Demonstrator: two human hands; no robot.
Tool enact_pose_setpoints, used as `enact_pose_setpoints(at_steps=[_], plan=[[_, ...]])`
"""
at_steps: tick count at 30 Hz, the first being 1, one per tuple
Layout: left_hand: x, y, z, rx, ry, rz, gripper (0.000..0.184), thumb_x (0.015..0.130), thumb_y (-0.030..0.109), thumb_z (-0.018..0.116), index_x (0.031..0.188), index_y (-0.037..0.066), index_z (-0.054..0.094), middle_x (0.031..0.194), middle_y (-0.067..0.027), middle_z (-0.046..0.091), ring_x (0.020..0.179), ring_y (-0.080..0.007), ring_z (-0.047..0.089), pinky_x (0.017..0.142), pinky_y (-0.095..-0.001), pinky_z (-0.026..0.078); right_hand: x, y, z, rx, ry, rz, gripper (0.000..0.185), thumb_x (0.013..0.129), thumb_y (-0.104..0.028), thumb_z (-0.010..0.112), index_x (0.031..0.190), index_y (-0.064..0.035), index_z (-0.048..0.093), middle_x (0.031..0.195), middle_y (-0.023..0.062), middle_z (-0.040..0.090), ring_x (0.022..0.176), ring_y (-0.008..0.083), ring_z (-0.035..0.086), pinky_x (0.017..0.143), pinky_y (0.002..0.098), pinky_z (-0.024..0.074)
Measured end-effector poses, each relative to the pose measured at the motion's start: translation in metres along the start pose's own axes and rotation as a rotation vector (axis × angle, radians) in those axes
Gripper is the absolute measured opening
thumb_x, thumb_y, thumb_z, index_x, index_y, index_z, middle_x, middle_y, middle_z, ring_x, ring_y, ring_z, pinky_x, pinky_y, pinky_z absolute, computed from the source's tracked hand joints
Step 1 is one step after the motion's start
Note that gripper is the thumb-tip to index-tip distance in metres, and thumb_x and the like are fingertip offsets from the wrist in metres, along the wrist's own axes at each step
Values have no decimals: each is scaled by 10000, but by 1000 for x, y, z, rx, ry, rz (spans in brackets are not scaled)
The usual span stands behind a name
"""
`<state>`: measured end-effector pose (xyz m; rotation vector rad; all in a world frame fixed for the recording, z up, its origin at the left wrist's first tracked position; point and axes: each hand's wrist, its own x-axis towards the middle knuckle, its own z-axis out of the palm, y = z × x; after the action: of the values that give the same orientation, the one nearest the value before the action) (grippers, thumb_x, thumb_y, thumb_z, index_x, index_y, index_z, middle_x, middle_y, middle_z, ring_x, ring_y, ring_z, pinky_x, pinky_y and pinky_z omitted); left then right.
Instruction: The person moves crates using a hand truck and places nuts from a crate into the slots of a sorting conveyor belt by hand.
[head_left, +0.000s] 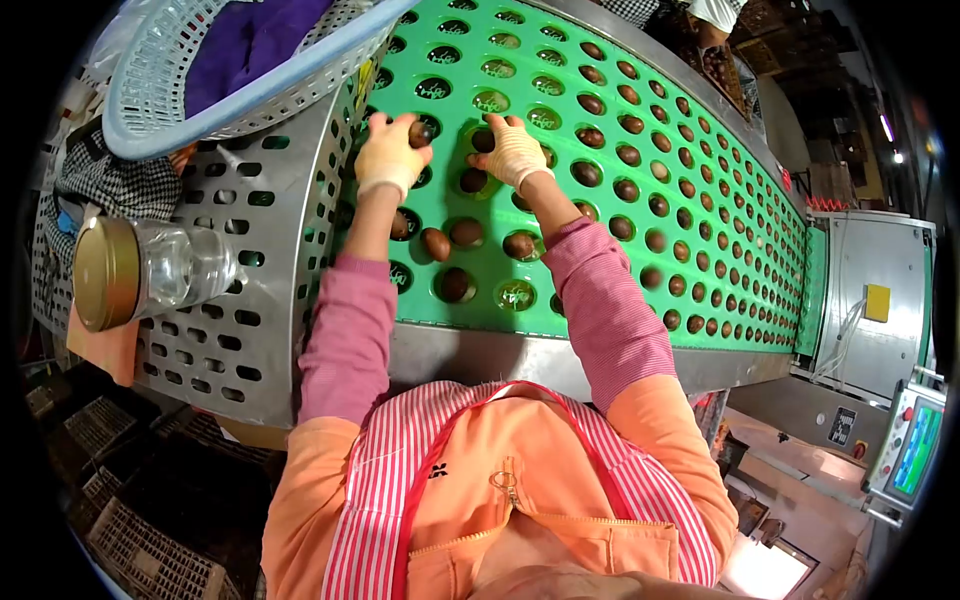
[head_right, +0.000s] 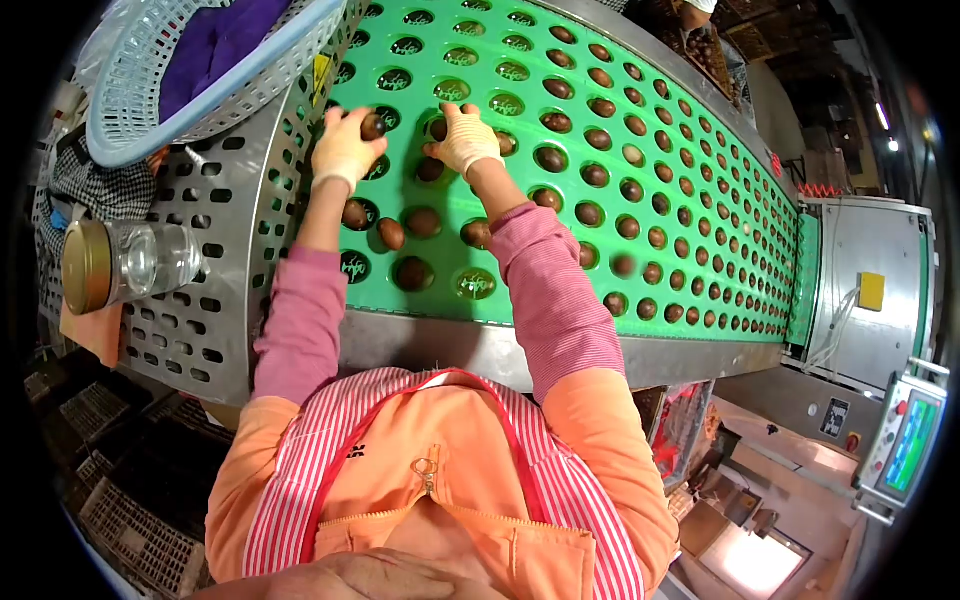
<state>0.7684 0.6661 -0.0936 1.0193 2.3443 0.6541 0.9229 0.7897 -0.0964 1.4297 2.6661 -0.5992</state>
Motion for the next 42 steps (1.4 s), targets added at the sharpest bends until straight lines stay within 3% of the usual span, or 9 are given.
enact_pose_setpoints(at_steps=[6,8,11,15,18,22,31,38,42], plan=[[51,-17,23,92,-36,113,577,822,389,721,1335,206,533,1363,-158,453,1195,-373,524,990,-441,442,-9,49,17,304,216,-112,624,805,-312,756,1323,-64,513,1271,189,549,1075,337,587,923,425,486],[46,-31,28,14,114,211,547,855,455,666,1286,131,573,1335,-207,502,1169,-382,538,979,-434,449,-30,59,-1,1157,-32,225,540,852,-282,726,1277,-9,535,1183,160,603,973,255,586,861,371,509],[26,-46,35,-282,367,293,432,891,418,625,1180,97,643,1062,-203,652,997,-394,617,872,-442,503,-72,78,-6,1932,70,477,468,887,-315,675,1203,9,556,1180,152,607,932,193,558,821,319,514],[-46,-35,37,-294,341,463,287,949,349,552,1130,151,655,1055,-152,666,963,-353,641,826,-419,529,-150,97,-3,1610,-160,216,380,890,-218,638,1209,-28,557,1072,74,585,1002,195,563,857,349,498],[-88,-34,43,-38,238,554,251,967,253,517,1171,171,637,1046,-104,660,950,-342,631,816,-421,521,-188,91,34,1078,-82,49,367,788,-69,707,1141,-49,607,1045,53,588,856,216,609,814,344,511],[-115,-61,44,229,210,613,301,928,195,533,1218,222,608,972,-62,626,883,-318,578,807,-374,506,-219,69,69,110,74,-309,397,707,-169,752,1086,-112,650,1184,114,577,1155,376,496,968,488,431],[-153,-63,53,427,62,602,587,816,70,614,1351,284,502,1446,-20,408,1261,-336,425,1020,-494,391,-278,72,72,202,733,-120,350,760,-76,712,1101,-70,631,1262,174,527,1175,384,479,989,479,411],[-97,-30,66,340,-209,523,525,825,97,646,1313,244,519,1328,-62,490,1191,-330,479,976,-450,447,-317,107,79,66,894,10,375,763,-79,707,1127,-92,619,1320,185,489,1253,404,430,1030,510,374],[-44,-5,55,-64,152,480,481,795,199,710,1253,194,562,1213,-150,524,1031,-370,583,936,-429,486,-331,117,95,7,905,85,321,774,-85,692,1090,-72,637,1324,179,505,1243,418,434,1034,512,365]])
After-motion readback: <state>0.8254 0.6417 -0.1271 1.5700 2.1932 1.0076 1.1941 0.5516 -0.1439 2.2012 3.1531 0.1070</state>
